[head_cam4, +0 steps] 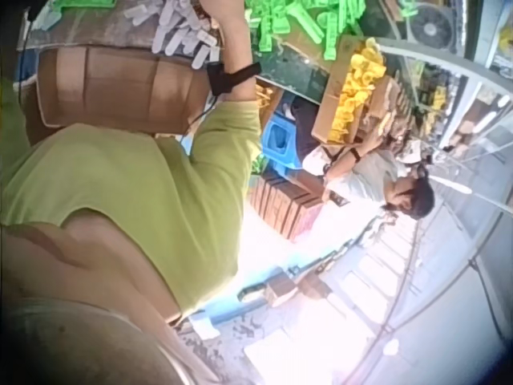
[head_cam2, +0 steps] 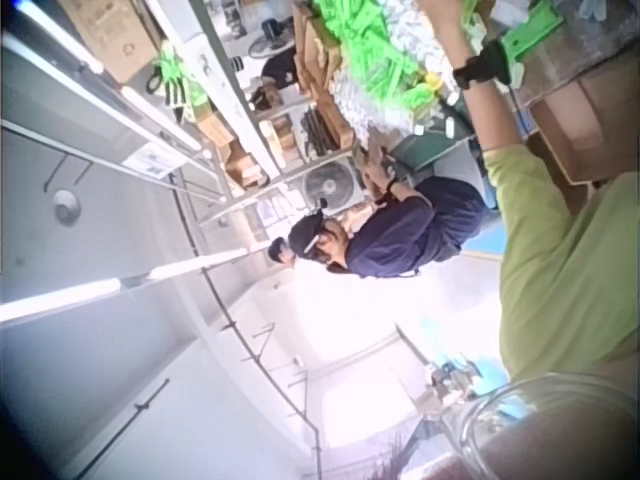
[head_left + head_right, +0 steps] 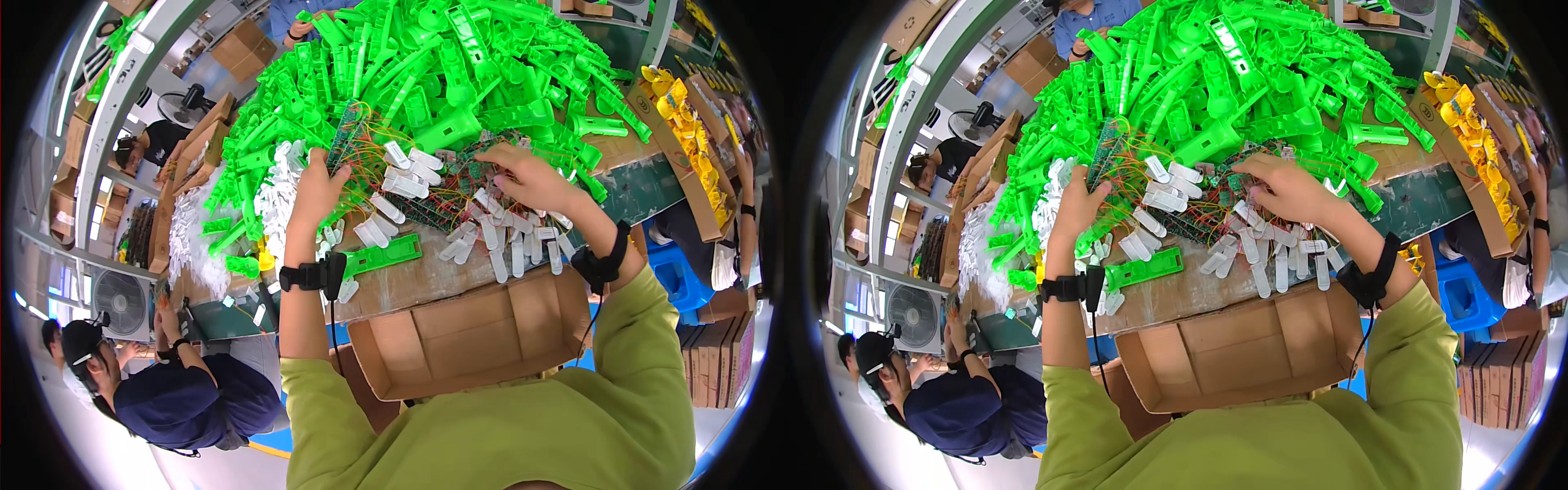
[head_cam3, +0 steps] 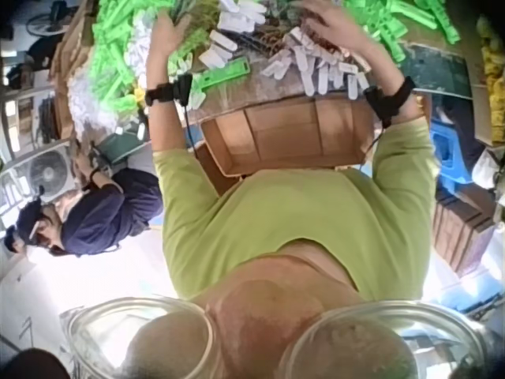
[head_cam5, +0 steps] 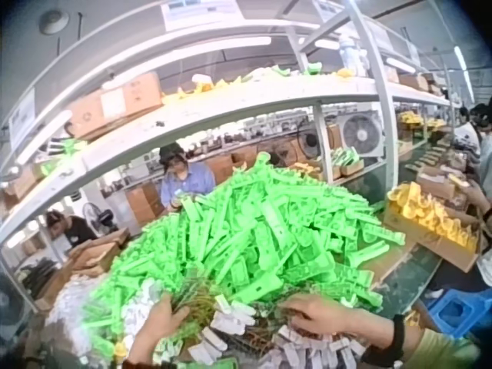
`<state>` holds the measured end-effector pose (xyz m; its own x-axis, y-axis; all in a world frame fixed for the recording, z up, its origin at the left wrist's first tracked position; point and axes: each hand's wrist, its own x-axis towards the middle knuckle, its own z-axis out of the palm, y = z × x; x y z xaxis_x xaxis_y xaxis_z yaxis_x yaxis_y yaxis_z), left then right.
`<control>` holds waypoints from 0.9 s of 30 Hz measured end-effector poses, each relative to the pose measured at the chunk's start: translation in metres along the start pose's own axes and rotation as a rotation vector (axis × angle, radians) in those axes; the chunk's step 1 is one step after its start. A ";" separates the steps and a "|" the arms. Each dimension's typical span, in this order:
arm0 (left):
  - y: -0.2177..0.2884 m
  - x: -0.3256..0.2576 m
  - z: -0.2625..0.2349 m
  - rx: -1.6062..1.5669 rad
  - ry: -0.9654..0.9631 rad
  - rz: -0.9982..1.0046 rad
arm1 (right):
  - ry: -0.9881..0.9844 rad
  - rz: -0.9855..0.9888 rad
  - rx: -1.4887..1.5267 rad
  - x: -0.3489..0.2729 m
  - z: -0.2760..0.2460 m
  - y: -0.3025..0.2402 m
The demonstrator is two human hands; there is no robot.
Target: Assembling lighting components by organizing parts and connecting wiring boards at a factory workbench.
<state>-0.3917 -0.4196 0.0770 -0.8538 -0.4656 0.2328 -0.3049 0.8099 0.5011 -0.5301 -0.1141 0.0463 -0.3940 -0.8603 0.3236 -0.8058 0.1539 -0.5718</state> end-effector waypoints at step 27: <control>0.164 0.019 0.027 -0.165 -0.634 0.606 | -0.131 0.102 -0.373 0.005 -0.085 -0.025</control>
<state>-0.4699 -0.2862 0.1407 -0.9365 0.3502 0.0161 0.2971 0.7684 0.5668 -0.5496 -0.0811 0.1265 -0.4401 -0.8824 0.1664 -0.8799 0.3869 -0.2759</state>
